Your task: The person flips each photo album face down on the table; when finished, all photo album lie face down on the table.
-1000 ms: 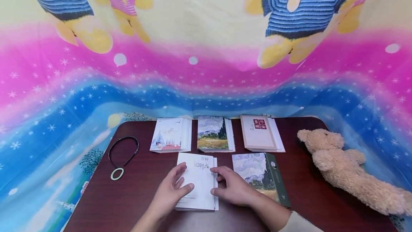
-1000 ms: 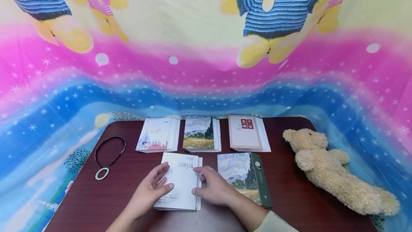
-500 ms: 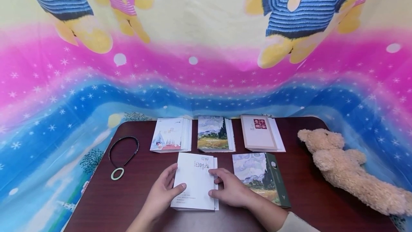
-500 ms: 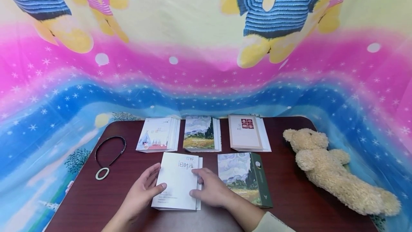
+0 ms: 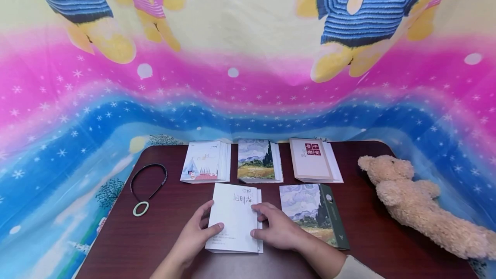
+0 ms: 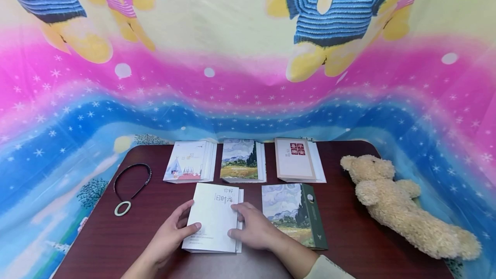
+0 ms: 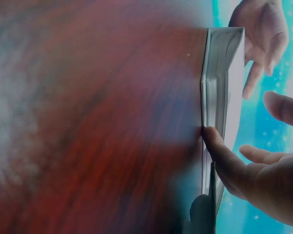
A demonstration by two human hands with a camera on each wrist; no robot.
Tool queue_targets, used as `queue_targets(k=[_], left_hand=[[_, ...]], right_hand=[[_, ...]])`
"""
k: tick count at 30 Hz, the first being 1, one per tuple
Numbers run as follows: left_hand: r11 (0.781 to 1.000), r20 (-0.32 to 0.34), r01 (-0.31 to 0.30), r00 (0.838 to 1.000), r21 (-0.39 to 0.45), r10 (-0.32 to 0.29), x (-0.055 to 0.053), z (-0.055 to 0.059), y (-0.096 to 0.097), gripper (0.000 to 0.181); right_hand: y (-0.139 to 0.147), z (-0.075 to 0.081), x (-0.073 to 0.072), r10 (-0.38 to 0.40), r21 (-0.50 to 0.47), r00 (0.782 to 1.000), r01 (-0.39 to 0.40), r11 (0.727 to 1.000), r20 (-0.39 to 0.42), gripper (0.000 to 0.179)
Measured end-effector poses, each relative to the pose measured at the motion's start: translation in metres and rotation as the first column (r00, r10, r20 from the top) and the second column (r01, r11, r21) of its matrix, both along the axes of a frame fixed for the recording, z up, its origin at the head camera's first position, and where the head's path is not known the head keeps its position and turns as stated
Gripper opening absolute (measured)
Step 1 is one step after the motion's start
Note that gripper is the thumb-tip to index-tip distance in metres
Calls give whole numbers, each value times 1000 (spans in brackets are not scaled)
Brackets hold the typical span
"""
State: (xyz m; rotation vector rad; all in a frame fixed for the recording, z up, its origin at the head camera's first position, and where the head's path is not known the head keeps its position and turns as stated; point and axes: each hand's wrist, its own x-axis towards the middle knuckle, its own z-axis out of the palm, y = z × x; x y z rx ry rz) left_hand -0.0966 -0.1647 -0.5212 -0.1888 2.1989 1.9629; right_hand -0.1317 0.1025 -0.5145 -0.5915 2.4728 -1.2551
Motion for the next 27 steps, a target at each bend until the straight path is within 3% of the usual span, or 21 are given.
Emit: queue_targets(k=[15,27], left_hand=[[999,-21,4,1000,-44,-5,-2,-1,0,86],[1000,-20,-5,1000,6,5,-3,11,4,86]], right_hand=[[1,-1,-1,-5,-2,1000,5,1000,8,66],[2,-3,-3,-6,-9,1000,6,1000,-5,67]])
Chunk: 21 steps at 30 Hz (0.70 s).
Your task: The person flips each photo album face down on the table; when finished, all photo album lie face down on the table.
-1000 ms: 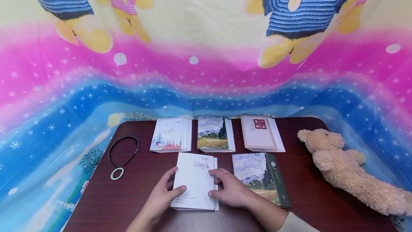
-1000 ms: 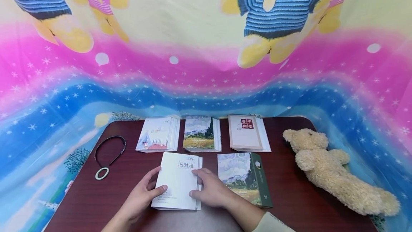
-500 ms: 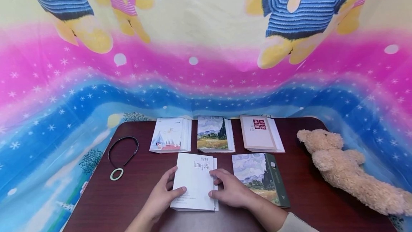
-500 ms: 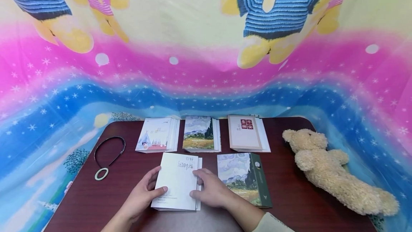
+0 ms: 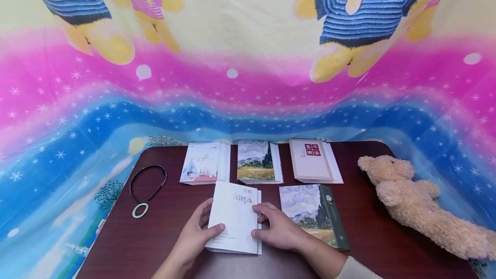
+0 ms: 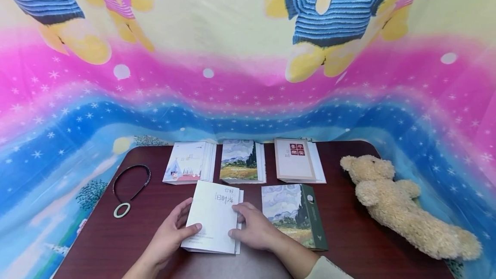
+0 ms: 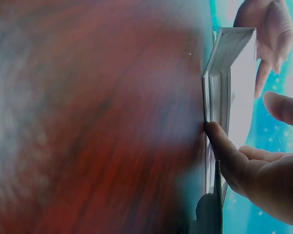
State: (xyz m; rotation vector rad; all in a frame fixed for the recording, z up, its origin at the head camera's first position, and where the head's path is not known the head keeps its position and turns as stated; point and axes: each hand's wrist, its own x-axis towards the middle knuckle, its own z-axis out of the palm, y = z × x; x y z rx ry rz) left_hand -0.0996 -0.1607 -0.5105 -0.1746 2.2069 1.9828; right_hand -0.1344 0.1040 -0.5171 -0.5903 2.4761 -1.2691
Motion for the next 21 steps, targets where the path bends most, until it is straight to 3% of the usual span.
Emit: queue_targets(k=[21], left_hand=[[997,-100,-12,995,-81,4,0,14,6,79]], right_hand=[[2,3,1,14,-64,998,-10,998,55,71]])
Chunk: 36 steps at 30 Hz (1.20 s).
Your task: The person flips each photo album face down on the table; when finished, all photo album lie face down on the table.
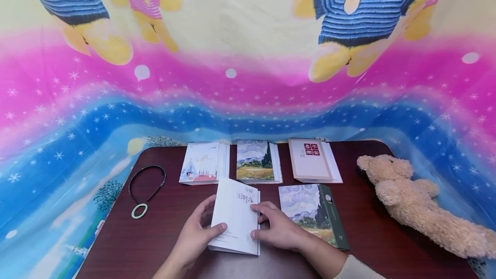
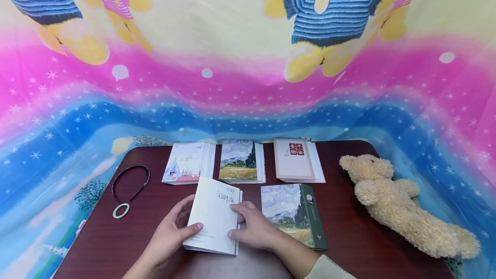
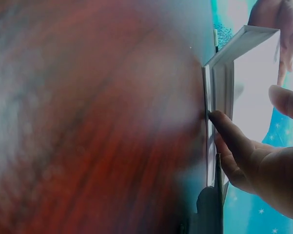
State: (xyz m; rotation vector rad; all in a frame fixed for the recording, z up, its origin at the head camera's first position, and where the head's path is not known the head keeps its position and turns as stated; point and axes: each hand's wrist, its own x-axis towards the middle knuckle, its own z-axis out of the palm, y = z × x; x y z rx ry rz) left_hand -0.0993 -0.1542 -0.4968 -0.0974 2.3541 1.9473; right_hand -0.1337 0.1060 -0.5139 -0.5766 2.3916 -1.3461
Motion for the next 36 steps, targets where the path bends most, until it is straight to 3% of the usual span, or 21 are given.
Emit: queue_targets(k=[12,21,36], left_hand=[[999,-9,-3,1000,34,3,4,12,5,77],[978,65,37,997,204,-51,6,17,7,76],[966,52,95,992,241,-110,8,24,10,76]], right_hand=[[1,2,0,26,-37,1000,-25,999,17,68],[1,2,-1,35,-81,998,-30,996,52,68],[-2,5,1,40,-166,993,-21,986,108,72]])
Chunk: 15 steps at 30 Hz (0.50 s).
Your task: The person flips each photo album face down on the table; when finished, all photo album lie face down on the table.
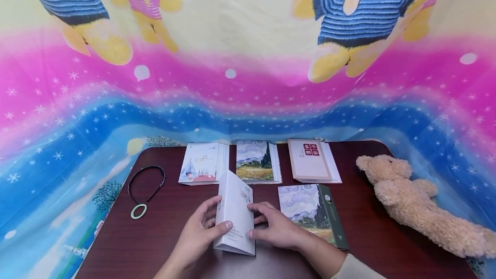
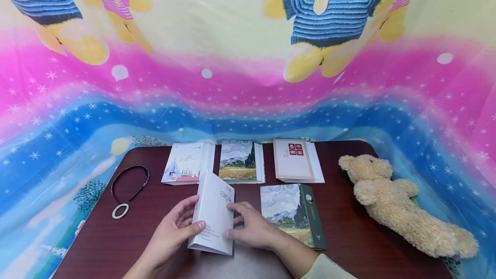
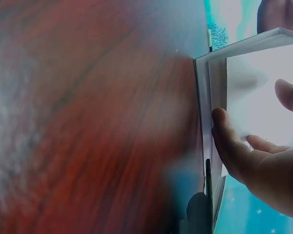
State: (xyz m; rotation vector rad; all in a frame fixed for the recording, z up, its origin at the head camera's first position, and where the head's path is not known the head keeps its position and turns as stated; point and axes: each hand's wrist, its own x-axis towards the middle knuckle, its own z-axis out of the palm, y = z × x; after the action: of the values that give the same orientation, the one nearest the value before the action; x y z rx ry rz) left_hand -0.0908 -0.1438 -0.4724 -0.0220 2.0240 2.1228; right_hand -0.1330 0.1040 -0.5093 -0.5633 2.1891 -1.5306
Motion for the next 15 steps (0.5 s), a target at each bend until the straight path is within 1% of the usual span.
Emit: queue_targets(k=[4,8,11,15], left_hand=[[1000,4,0,1000,-18,0,-1,4,1,78],[996,-4,-21,1000,-89,20,-1,7,2,80],[988,-15,-40,999,-146,39,-1,9,3,81],[979,-53,-63,997,-194,54,-3,9,4,82]], right_hand=[[-2,-2,0,3,-25,1000,-2,1000,28,73],[-5,-3,0,11,-44,998,-9,999,58,74],[-6,-4,1,19,-54,997,-15,998,72,74],[-8,-6,0,30,-59,995,-25,998,93,74]])
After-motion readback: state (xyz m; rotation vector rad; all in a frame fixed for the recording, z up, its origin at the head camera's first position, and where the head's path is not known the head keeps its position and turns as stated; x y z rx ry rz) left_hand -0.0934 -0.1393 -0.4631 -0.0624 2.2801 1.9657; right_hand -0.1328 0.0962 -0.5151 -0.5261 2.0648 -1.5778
